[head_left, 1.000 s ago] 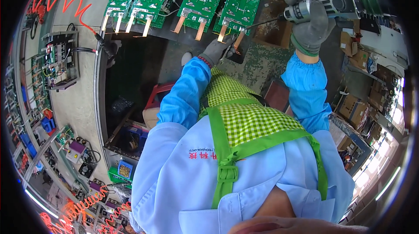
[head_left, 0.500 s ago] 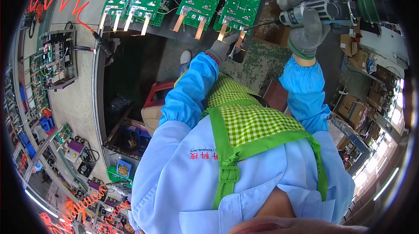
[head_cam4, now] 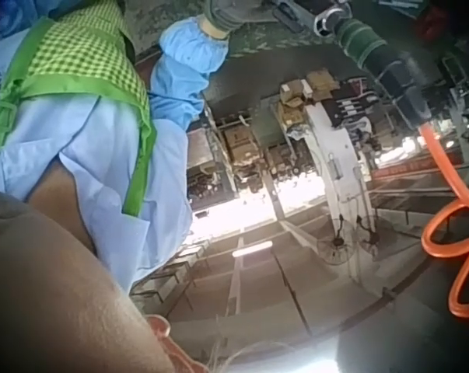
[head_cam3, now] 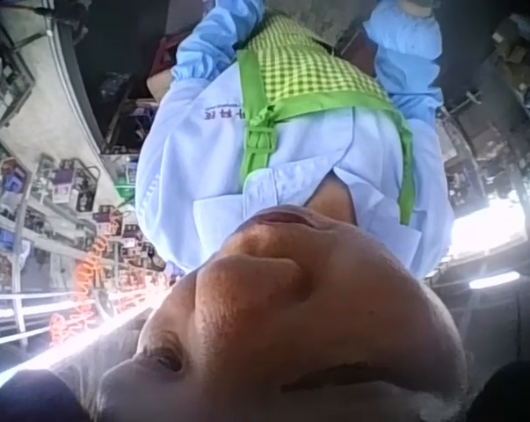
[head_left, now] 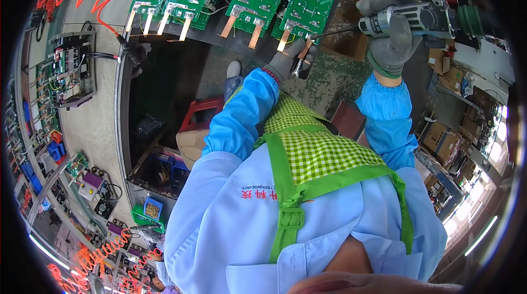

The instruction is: Assembling components onto circuit boards using an electric screwdriver on an assembly line.

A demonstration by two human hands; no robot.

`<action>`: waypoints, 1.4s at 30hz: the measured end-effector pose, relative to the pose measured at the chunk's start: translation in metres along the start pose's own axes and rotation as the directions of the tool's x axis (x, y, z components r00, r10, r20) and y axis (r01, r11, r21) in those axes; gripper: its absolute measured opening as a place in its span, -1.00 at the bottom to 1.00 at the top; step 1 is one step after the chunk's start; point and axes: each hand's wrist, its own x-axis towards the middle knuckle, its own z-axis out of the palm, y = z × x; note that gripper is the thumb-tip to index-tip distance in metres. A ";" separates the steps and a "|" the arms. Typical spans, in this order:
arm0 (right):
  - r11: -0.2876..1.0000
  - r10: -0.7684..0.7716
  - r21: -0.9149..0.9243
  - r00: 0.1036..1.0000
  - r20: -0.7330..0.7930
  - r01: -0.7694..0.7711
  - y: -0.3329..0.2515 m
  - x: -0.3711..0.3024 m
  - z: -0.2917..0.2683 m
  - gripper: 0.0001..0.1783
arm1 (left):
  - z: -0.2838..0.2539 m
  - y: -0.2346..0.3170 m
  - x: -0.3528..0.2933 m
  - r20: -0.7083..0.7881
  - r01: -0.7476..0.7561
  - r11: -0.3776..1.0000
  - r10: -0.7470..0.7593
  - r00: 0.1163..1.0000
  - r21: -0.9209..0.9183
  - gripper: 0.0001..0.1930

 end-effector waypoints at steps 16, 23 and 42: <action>0.987 -0.101 -0.109 0.987 0.122 0.114 -0.003 0.002 0.007 -0.54 | -0.015 -0.022 0.011 0.011 -0.118 0.989 0.117 0.993 0.090 -0.76; 0.979 -0.101 -0.171 0.992 0.081 0.114 -0.007 0.005 0.013 -0.59 | 0.008 -0.009 0.003 -0.050 -0.099 0.985 0.107 0.993 0.139 -0.80; 1.000 0.021 0.005 0.987 0.158 -0.022 -0.030 0.018 0.035 -0.54 | 0.013 0.009 -0.010 -0.155 0.057 0.869 0.023 0.988 0.492 -0.66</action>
